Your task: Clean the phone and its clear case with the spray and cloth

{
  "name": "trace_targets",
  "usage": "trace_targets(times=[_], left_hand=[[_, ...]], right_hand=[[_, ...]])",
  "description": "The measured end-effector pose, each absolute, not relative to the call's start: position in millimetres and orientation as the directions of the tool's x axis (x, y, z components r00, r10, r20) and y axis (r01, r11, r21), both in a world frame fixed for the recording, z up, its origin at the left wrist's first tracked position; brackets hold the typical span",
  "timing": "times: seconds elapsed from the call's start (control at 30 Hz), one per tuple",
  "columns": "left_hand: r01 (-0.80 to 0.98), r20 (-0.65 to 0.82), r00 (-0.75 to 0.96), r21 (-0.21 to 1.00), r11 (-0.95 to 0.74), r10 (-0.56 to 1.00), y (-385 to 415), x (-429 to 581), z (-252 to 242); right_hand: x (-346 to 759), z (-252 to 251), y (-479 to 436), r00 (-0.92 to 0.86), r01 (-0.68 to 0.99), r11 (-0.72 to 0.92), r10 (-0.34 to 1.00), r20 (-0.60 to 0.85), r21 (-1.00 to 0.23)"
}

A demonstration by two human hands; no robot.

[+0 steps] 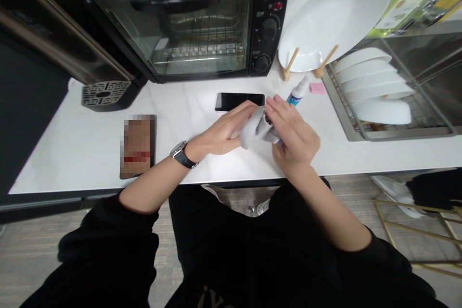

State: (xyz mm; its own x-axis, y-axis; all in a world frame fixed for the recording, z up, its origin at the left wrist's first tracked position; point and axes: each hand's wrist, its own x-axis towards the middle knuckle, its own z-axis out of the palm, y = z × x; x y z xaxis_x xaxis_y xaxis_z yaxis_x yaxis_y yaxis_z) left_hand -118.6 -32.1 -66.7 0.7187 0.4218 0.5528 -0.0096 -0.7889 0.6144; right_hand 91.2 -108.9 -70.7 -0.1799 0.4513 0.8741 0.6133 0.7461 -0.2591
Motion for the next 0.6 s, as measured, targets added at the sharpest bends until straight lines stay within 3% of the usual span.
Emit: trace_targets(times=[0.1,0.27,0.47,0.6], left_hand=[[0.039,0.525,0.721,0.62,-0.784,0.451,-34,-119,-64],[0.022,0.515,0.738,0.628,-0.778,0.437,-36,-117,-63],[-0.01,0.504,0.719,0.695,-0.719,0.478,-31,-117,-71],[-0.045,0.55,0.716,0.653,-0.756,0.431,-32,-119,-71]], right_hand=[[88,-69,-112,-0.26,0.582,0.751,0.535,0.804,-0.311],[80,-66,-119,-0.161,0.606,0.706,0.56,0.813,-0.366],[73,-63,-114,-0.256,0.577,0.797,0.382,0.888,-0.177],[82,-65,-108,-0.313,0.609,0.789,0.33,0.891,-0.078]])
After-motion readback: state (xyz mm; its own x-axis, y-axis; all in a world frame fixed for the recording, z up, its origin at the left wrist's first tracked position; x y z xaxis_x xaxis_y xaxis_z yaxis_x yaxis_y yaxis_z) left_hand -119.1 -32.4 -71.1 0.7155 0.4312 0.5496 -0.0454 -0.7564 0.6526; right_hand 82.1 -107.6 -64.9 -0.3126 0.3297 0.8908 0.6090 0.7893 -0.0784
